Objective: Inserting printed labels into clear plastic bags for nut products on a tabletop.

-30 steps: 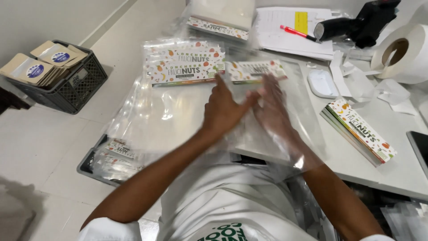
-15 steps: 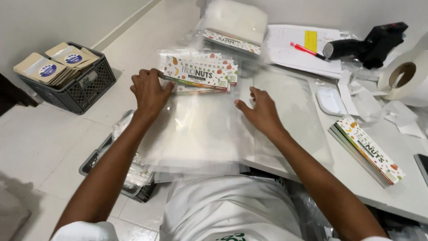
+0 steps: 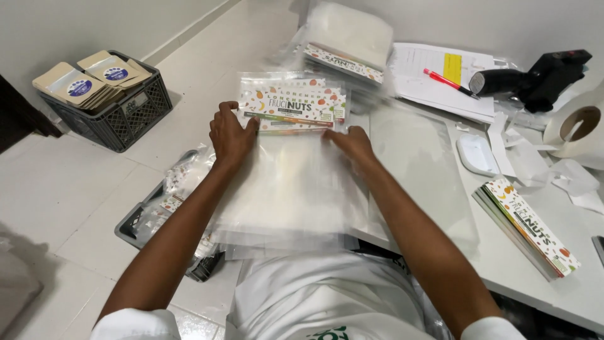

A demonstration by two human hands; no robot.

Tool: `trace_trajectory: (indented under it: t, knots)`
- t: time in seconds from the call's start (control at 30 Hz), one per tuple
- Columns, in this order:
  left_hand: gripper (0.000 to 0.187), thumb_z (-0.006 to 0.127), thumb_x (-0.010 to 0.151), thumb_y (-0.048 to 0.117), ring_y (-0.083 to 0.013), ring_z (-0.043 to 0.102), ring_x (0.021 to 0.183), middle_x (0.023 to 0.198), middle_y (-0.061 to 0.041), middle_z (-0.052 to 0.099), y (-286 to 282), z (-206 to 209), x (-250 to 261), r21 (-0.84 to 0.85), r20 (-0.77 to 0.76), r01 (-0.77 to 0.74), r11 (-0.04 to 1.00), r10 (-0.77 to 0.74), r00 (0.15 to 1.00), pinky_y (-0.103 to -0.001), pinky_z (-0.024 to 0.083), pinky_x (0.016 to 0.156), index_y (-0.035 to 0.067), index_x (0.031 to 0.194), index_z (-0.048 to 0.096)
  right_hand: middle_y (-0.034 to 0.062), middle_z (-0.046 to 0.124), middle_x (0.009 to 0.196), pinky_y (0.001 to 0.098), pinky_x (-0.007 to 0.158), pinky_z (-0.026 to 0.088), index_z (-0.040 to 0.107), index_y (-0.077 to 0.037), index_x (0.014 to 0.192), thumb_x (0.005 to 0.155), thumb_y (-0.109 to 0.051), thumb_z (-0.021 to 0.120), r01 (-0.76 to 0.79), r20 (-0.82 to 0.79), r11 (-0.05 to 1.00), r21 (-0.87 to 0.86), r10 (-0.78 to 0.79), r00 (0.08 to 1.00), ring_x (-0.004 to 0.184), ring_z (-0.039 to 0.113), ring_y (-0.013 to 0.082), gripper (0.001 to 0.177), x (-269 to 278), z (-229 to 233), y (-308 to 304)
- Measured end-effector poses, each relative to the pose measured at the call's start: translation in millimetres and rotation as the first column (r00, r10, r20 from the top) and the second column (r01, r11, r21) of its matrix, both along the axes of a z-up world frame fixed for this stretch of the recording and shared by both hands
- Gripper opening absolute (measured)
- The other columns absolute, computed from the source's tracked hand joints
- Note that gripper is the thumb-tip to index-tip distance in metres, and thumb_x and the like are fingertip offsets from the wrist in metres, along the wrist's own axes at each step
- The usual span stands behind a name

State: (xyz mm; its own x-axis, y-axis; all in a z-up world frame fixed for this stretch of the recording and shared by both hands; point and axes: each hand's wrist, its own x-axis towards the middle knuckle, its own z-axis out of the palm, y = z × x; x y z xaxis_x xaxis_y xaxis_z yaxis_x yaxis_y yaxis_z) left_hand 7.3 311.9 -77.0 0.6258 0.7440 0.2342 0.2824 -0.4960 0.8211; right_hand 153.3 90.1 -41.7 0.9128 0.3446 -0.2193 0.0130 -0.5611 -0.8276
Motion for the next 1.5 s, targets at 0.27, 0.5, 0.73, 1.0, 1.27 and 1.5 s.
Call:
trace_trajectory:
  t: [0.27,0.5,0.73,1.0,1.27,1.5]
  knots:
    - [0.055,0.069,0.1,0.023,-0.0481,0.051,0.13,0.133,-0.031,0.055,-14,13,-15,-0.025,0.066,-0.009,1.0,0.01,0.998,-0.059,0.038,0.108,0.0,0.141,0.04,0.0168,0.06,0.116,0.0448,0.084,0.059,0.038,-0.006,0.147,0.078,-0.012,0.082,0.028,-0.122,0.924,0.38,0.02,0.992,0.103,0.068,0.0324,0.081,-36,25,-2]
    - [0.061,0.069,0.101,0.032,-0.0514,0.048,0.132,0.139,-0.033,0.05,-36,29,-37,-0.039,0.151,0.0,0.999,0.006,0.988,-0.061,0.036,0.11,0.001,0.144,0.04,0.0135,0.072,0.107,0.0487,0.079,0.063,0.059,-0.004,0.132,0.07,-0.012,0.088,-0.025,-0.281,0.895,0.446,0.166,0.945,0.098,0.074,0.0296,0.069,-38,24,5]
    - [0.109,0.075,0.085,0.069,-0.0492,0.035,0.147,0.16,-0.032,0.024,-27,83,-56,-0.087,0.261,0.067,0.994,-0.043,0.964,-0.062,0.037,0.114,0.007,0.156,0.019,-0.0002,0.064,0.082,0.0266,0.061,0.045,0.068,-0.013,0.103,0.073,-0.014,0.088,-0.339,0.402,0.939,0.06,0.288,0.869,0.07,0.059,0.0125,0.036,-46,168,-20]
    - [0.128,0.111,0.074,0.058,-0.0436,0.04,0.149,0.156,-0.025,0.037,-32,157,-62,0.423,0.417,0.164,0.891,-0.352,0.838,-0.052,0.035,0.127,0.002,0.151,0.024,-0.0014,0.068,0.086,0.0282,0.062,0.044,0.072,-0.02,0.116,0.08,-0.014,0.076,-0.467,0.444,0.77,-0.435,0.635,0.633,0.069,0.056,0.0116,0.036,-48,239,-17]
    - [0.068,0.09,0.063,0.035,-0.0235,0.078,0.096,0.107,-0.006,0.077,-66,103,-35,-0.237,0.422,0.585,0.775,-0.46,0.781,-0.037,0.068,0.083,0.011,0.118,0.058,0.0037,0.069,0.099,0.0351,0.069,0.044,0.065,-0.009,0.11,0.092,-0.014,0.058,-0.608,0.293,0.477,-0.634,0.876,0.382,0.082,0.059,0.0188,0.02,-37,222,-13]
    - [0.034,0.09,0.071,0.02,-0.0247,0.081,0.089,0.097,-0.009,0.081,-65,97,-26,-0.198,0.545,0.624,0.756,-0.444,0.711,-0.034,0.07,0.075,0.007,0.1,0.075,0.0111,0.053,0.152,0.0552,0.104,0.041,0.049,-0.023,0.151,0.082,-0.036,0.071,-0.342,0.293,0.524,-0.78,0.789,0.541,0.135,0.053,0.0336,0.073,-39,237,-88]
